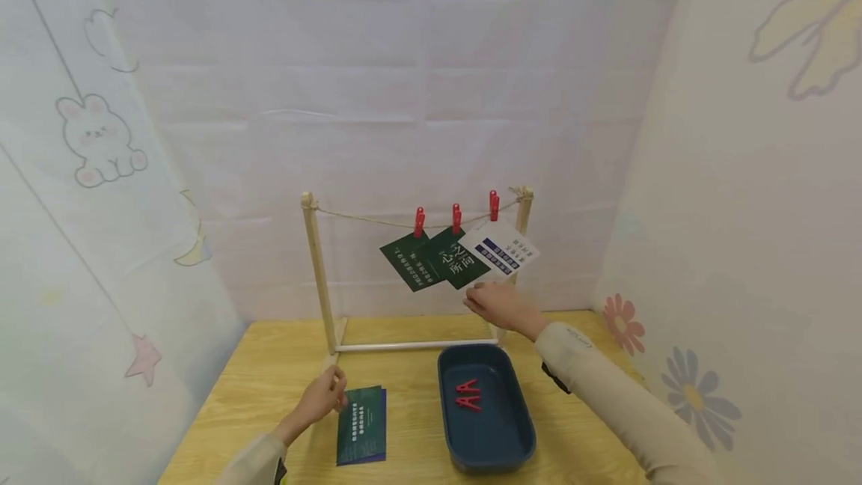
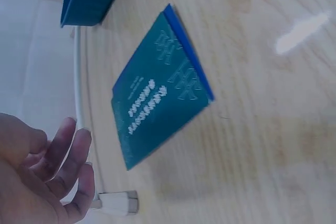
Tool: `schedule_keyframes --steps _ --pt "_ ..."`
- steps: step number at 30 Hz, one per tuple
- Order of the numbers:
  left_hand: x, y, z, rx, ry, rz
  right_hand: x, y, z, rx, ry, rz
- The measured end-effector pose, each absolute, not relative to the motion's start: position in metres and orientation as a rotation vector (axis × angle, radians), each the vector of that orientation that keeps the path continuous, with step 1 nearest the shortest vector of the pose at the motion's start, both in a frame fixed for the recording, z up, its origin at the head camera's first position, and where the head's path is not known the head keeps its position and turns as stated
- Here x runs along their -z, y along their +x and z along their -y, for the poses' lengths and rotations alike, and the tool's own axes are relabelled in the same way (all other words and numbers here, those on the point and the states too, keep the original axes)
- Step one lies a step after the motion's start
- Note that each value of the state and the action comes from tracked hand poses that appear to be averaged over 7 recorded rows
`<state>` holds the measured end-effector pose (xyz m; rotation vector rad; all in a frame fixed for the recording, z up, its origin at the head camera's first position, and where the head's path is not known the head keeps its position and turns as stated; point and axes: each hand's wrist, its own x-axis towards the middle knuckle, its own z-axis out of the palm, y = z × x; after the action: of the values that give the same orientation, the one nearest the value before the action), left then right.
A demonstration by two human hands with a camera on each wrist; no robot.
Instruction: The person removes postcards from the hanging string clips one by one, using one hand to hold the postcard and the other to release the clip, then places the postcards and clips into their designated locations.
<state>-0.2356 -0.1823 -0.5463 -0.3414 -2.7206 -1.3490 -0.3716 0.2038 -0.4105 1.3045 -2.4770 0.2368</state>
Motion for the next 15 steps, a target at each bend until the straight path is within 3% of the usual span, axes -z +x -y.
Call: schedule_keyframes --steps 15 --pt "0.511 -0.274 0.145 1.165 -0.281 2.591 0.353 -0.378 -0.184 -0.212 1.339 1.927"
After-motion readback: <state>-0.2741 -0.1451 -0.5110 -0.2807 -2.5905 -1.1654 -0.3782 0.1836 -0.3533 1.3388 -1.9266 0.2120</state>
